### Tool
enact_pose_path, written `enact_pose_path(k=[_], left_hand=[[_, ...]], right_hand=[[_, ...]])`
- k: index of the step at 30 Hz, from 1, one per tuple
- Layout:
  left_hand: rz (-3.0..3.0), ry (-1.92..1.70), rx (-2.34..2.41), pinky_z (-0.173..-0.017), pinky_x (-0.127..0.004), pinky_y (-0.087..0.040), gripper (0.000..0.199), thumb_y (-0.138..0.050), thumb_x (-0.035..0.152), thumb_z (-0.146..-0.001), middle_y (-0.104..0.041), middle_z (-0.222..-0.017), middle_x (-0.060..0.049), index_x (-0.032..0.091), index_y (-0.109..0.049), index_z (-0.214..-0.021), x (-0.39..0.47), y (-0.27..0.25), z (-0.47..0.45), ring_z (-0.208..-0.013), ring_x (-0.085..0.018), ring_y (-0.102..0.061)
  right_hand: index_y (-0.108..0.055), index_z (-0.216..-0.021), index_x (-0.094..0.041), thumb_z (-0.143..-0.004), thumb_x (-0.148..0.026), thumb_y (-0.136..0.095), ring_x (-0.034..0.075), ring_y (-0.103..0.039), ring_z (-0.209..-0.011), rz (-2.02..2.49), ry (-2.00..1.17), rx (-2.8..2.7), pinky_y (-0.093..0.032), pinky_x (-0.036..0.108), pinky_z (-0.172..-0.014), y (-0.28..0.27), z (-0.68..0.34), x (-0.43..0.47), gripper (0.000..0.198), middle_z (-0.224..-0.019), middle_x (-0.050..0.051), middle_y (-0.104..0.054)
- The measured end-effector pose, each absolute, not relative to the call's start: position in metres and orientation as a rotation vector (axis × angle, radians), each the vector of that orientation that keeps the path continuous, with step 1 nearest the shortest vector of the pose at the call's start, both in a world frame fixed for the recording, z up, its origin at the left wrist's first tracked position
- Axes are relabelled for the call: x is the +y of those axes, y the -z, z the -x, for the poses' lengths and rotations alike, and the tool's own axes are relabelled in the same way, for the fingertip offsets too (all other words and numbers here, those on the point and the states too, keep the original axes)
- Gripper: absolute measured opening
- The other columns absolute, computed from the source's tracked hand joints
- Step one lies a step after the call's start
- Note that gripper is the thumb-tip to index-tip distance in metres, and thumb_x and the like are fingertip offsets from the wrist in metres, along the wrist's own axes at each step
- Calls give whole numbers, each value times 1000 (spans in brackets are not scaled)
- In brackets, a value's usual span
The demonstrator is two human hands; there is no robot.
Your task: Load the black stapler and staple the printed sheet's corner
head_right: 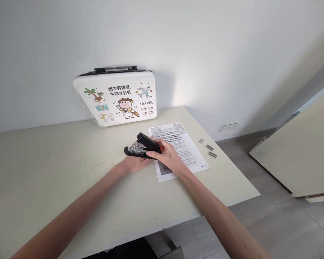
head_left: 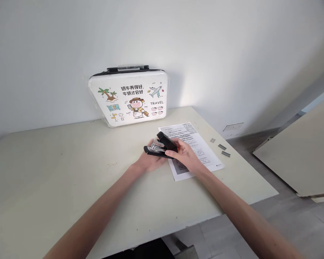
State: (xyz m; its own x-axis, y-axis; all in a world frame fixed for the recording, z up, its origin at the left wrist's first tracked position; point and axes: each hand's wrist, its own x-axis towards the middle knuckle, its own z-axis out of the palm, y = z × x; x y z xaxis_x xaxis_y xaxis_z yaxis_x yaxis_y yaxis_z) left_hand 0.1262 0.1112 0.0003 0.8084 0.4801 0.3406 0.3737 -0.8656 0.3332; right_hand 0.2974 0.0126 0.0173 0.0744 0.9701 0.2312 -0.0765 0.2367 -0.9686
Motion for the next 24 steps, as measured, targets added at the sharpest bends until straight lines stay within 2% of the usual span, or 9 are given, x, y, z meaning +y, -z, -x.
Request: enact_pose_path(k=[3, 5, 7, 9, 12, 16, 20, 24], left_hand=[[-2783, -522, 682, -124, -52, -37, 46, -40, 44, -110, -60, -153, -11, 21, -60, -144, 94, -7, -85, -145, -31, -51], [-2793, -433, 821, -129, -54, -29, 55, -42, 48, -110, -47, -165, -10, 22, -45, -159, 76, -10, -46, -154, -31, -40], [-2779, -393, 961, -132, -53, -25, 59, -43, 48, -110, -41, -169, -6, 26, -37, -164, 54, -12, -4, -158, -29, -35], [-2769, -401, 1076, -131, -51, -28, 61, -46, 47, -109, -39, -170, -4, 29, -35, -166, 32, -13, 38, -157, -28, -36], [-2743, -500, 1203, -126, -52, -37, 62, -51, 47, -106, -44, -167, -2, 35, -35, -165, 4, -11, 87, -153, -30, -43], [-2652, -637, 1289, -122, -55, -44, 60, -54, 44, -105, -51, -162, -2, 39, -39, -163, -17, -6, 112, -150, -31, -48], [-2501, -731, 1347, -120, -54, -46, 52, -56, 44, -103, -58, -157, -4, 36, -53, -154, -24, -11, 108, -146, -31, -53], [-2367, -740, 1356, -118, -52, -49, 46, -53, 46, -105, -59, -155, -5, 35, -56, -150, -30, -22, 103, -146, -31, -53]], right_hand=[[-70, -117, -28, -82, -43, -85, 24, -66, -116, 1034, -989, -1213, -49, 40, -105, -16, -299, 14, 41, -120, 3, -73], [-70, -116, -26, -82, -45, -84, 25, -66, -113, 1071, -954, -1256, -49, 39, -102, -16, -299, 14, 41, -118, 4, -73], [-71, -114, -26, -82, -47, -83, 25, -66, -108, 1125, -911, -1327, -49, 38, -98, -19, -298, 12, 41, -114, 4, -74], [-72, -112, -25, -81, -49, -82, 25, -66, -103, 1196, -867, -1399, -49, 38, -94, -22, -293, 9, 40, -109, 3, -74], [-72, -109, -25, -80, -51, -81, 25, -67, -98, 1304, -822, -1450, -49, 38, -90, -26, -278, 0, 40, -103, 3, -75], [-72, -102, -25, -81, -45, -80, 24, -68, -91, 1400, -834, -1489, -50, 37, -86, -26, -244, -19, 30, -97, 1, -76], [-71, -103, -26, -84, -42, -78, 24, -69, -96, 1422, -807, -1527, -52, 37, -86, -18, -212, -39, 26, -104, 2, -76], [-70, -110, -27, -89, -43, -74, 25, -70, -101, 1405, -781, -1564, -54, 39, -89, -11, -196, -53, 27, -110, 4, -76]])
